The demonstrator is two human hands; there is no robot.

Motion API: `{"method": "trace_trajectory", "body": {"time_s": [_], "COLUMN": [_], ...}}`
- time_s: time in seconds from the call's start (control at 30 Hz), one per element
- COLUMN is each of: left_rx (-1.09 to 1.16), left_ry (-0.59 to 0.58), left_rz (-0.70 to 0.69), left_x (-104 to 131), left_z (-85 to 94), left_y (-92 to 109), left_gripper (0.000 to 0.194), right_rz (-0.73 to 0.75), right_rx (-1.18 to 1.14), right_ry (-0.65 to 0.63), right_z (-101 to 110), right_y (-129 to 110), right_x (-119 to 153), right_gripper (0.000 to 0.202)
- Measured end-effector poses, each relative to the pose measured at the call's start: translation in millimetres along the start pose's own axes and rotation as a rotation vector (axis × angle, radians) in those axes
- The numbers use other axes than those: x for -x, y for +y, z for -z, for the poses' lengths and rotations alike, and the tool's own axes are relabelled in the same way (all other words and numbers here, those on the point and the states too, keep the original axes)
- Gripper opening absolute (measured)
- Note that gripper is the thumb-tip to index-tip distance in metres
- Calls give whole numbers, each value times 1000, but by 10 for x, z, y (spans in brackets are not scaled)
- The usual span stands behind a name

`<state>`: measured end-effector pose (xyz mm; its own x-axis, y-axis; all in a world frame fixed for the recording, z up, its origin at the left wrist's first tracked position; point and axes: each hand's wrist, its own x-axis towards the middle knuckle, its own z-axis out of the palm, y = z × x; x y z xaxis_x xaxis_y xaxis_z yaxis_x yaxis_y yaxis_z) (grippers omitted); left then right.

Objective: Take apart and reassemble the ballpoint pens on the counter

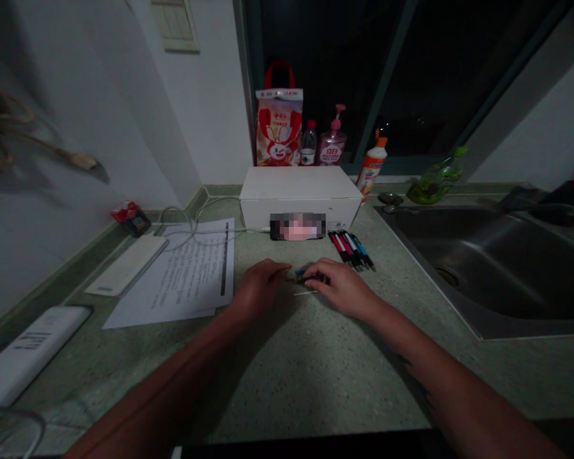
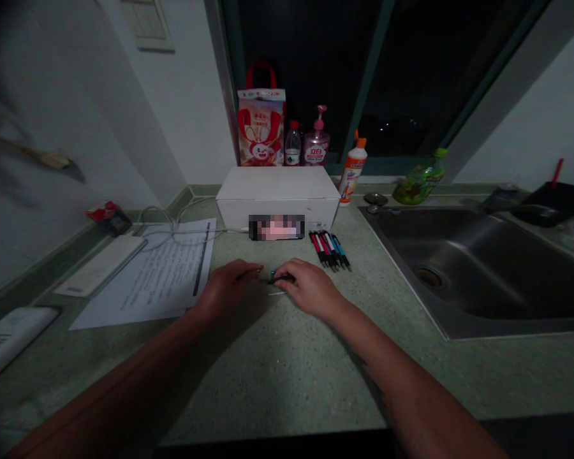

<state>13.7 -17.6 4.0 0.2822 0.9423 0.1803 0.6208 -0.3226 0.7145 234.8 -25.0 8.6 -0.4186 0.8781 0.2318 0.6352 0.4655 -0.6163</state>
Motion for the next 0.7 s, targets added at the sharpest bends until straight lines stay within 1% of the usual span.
{"method": "trace_trajectory", "body": {"time_s": [0.17, 0.3, 0.5, 0.6, 0.7], "left_rx": [-79, -183, -287, -333, -377], "left_ry": [32, 17, -19, -41, -64], "left_rz": [25, 54, -31, -38, -16], "left_x": [-4, 23, 53, 65, 77], "left_z": [17, -12, -33, -23, -13], "left_y": [-35, -55, -84, -57, -27], "left_gripper": [25, 24, 24, 26, 22], "right_rz": [67, 75, 47, 40, 24], "right_rx": [29, 79, 103, 117, 114], "right_ry": [-187, -275, -277, -287, -307], "right_z": [-19, -41, -14, 8, 16], "right_y": [-62, -91, -82, -91, -103], "right_x": [20, 37, 49, 53, 54], "right_gripper": [13, 15, 20, 21, 22]}}
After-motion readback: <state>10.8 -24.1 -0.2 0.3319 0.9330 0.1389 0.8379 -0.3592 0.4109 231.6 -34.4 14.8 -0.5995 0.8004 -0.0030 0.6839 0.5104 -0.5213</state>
